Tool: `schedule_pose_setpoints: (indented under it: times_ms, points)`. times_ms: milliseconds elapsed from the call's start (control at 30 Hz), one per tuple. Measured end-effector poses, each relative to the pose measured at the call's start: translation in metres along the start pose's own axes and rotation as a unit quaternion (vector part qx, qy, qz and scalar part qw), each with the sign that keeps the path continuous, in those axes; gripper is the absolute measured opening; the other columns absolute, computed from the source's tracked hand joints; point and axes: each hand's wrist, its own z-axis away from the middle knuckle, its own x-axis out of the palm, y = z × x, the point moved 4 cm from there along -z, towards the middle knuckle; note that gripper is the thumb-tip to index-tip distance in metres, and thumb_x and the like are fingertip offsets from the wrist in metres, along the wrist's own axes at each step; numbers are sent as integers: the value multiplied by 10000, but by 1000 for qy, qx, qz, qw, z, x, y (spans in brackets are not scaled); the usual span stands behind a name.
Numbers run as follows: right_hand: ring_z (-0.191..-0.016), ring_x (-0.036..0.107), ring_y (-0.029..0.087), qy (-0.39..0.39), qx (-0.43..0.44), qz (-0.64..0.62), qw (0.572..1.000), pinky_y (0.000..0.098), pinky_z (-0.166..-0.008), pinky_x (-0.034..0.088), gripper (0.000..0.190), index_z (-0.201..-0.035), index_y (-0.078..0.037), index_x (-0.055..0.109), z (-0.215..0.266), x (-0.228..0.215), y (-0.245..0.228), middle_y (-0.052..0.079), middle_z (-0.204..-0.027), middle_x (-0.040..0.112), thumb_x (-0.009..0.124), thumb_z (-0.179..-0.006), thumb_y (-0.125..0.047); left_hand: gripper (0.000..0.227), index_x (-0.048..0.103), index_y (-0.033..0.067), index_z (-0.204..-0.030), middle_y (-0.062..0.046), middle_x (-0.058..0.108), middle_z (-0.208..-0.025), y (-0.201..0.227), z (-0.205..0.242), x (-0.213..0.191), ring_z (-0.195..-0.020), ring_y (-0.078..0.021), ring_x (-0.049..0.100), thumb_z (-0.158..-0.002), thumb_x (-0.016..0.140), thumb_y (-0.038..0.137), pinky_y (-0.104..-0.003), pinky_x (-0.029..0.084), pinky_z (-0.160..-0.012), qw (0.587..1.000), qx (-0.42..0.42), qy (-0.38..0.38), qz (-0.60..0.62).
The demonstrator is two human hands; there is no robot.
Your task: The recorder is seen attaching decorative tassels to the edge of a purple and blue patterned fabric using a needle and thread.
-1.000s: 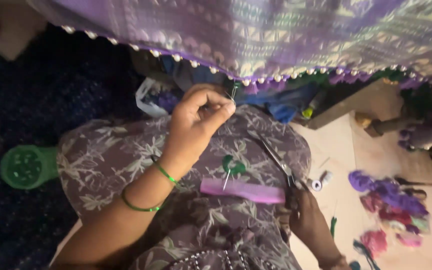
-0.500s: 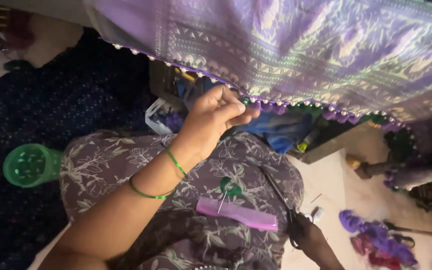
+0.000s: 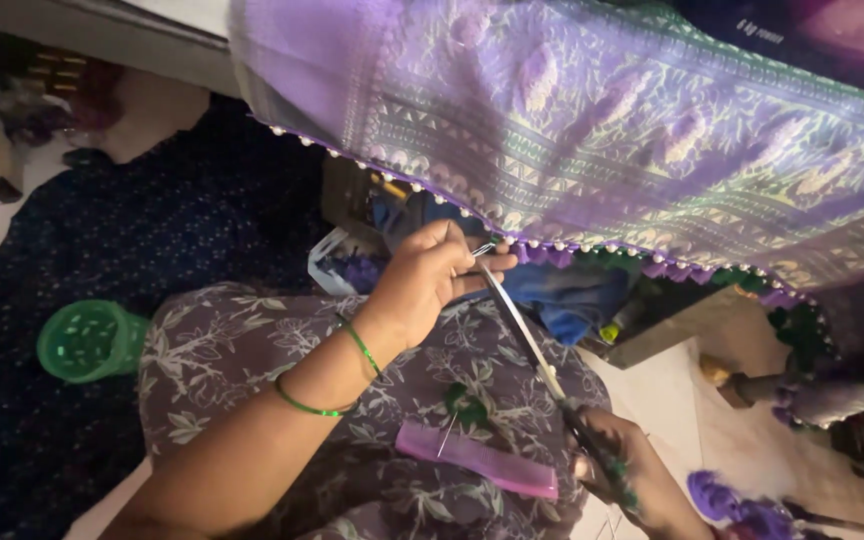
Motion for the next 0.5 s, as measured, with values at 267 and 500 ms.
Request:
schedule_pose_setpoints:
  times_ms: [267, 500]
  points:
    - [-356, 403, 72, -7, -9, -47, 999, 258, -329, 272, 331, -904, 3, 618, -16, 2, -19, -7, -552, 482, 855, -780, -192, 96, 490, 65, -844, -237, 670, -1128, -13, -10, -17, -1146, -343, 691, -920, 524, 18, -459, 533, -1013, 998, 39, -5, -50]
    - [-548, 502, 50, 72, -13, 187, 980, 252, -453, 404, 184, -860, -18, 691, -3, -45, -20, -26, -637, 578, 839, -751, -21, 515, 629, -25, -1172, -181, 692, -1161, 5, -46, -39, -1060, -229, 660, -862, 833, 331, -345, 530, -900, 886, 121, 103, -436]
